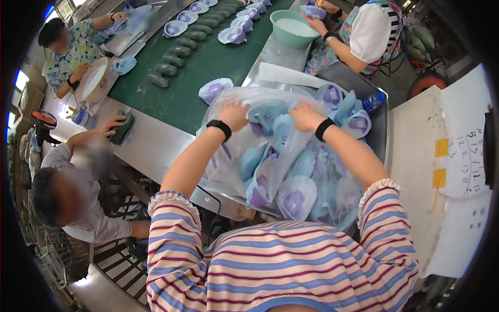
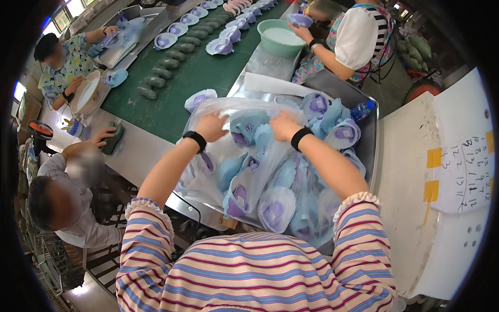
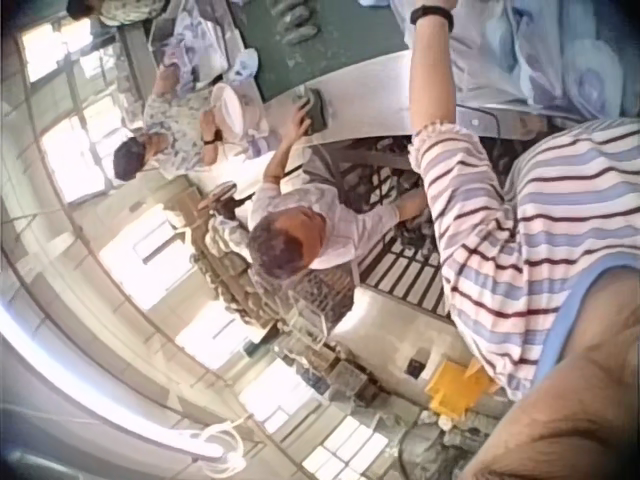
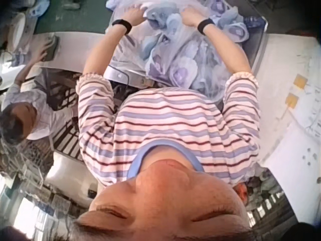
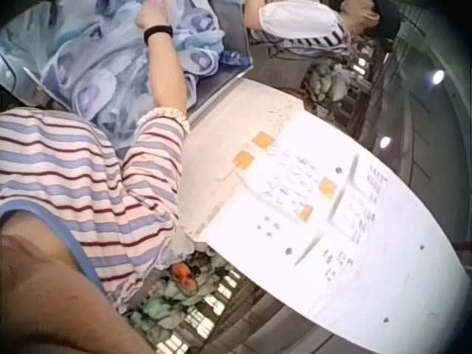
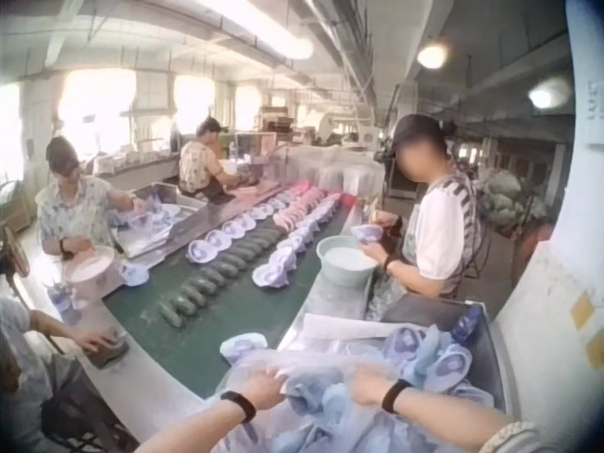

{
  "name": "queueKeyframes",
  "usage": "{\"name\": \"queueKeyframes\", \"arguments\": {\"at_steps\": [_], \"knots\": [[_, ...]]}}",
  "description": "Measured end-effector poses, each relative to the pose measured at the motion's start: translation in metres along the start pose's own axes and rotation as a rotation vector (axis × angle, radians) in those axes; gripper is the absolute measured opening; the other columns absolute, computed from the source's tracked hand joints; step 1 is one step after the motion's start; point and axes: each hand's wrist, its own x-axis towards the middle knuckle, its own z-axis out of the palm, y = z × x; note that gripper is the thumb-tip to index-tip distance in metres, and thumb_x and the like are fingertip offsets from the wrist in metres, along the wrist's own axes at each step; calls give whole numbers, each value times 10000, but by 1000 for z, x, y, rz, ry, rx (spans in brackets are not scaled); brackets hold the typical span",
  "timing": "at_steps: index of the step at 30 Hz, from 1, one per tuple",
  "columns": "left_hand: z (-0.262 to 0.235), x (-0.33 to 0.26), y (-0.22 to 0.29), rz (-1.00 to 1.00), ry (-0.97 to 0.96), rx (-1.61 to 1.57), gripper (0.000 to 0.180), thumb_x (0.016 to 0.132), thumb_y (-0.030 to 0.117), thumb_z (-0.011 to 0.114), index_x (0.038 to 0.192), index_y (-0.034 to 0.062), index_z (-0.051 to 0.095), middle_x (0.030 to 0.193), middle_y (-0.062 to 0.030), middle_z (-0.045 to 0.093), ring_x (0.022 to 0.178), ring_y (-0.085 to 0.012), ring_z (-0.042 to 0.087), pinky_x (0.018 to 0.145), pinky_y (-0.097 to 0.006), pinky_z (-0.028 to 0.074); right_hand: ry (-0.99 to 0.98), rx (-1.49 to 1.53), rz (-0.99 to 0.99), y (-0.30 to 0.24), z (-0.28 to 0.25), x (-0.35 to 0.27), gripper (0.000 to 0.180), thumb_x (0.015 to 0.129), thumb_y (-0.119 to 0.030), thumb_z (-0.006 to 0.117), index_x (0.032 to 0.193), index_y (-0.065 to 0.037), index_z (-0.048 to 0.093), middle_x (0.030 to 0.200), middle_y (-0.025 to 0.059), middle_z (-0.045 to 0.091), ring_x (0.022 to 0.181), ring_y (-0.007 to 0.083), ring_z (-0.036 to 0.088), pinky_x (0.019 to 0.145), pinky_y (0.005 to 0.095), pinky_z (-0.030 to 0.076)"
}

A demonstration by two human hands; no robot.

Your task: The person repeatedly takes light blue and purple slippers from a plastic bag and places them onto a green conveyor belt. Other workers are visible along the line, handling similar slippers and placing them into containers.

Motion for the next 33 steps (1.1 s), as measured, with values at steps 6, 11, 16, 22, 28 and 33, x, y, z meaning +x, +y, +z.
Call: {"name": "queueKeyframes", "arguments": {"at_steps": [6,11,16,22,28,33], "knots": [[66,41,35,167,160,-330,302,786,77,560,1086,44,573,1041,-166,605,1020,-342,551,850,-420,455,-34,246,65,-39,4,1,424,752,-262,655,1142,-99,611,1144,159,571,1070,339,537,853,492,461],[60,76,37,131,-35,-307,435,715,101,641,1133,42,536,1035,-190,600,997,-366,557,837,-433,462,150,258,-463,-36,28,-20,327,595,-108,706,919,-97,669,1105,122,569,1033,324,548,794,429,468],[65,54,19,151,-62,-180,447,640,167,729,1045,38,591,1046,-156,608,980,-354,568,858,-422,461,173,595,-101,27,36,-14,350,603,-120,730,938,-51,656,978,139,633,963,333,583,783,415,465],[-75,-52,53,299,-99,-476,375,738,109,693,1091,22,600,1033,-125,645,930,-286,617,831,-384,482,338,882,145,37,45,-34,352,624,-158,760,924,-23,633,875,168,639,867,345,600,754,406,459],[-83,-79,17,-257,5,-1590,471,787,84,707,1192,-43,504,1035,-98,626,923,-182,608,838,-322,494,567,842,-9,-1,1,-38,325,618,-153,759,898,-39,640,937,133,638,878,302,595,752,372,463],[-80,-86,4,-264,88,-1650,443,827,83,679,1203,-47,483,1086,-107,607,963,-184,599,883,-340,480,763,590,-416,-16,-53,-73,318,633,-147,780,917,-73,657,992,53,636,983,269,580,850,386,445]]}}
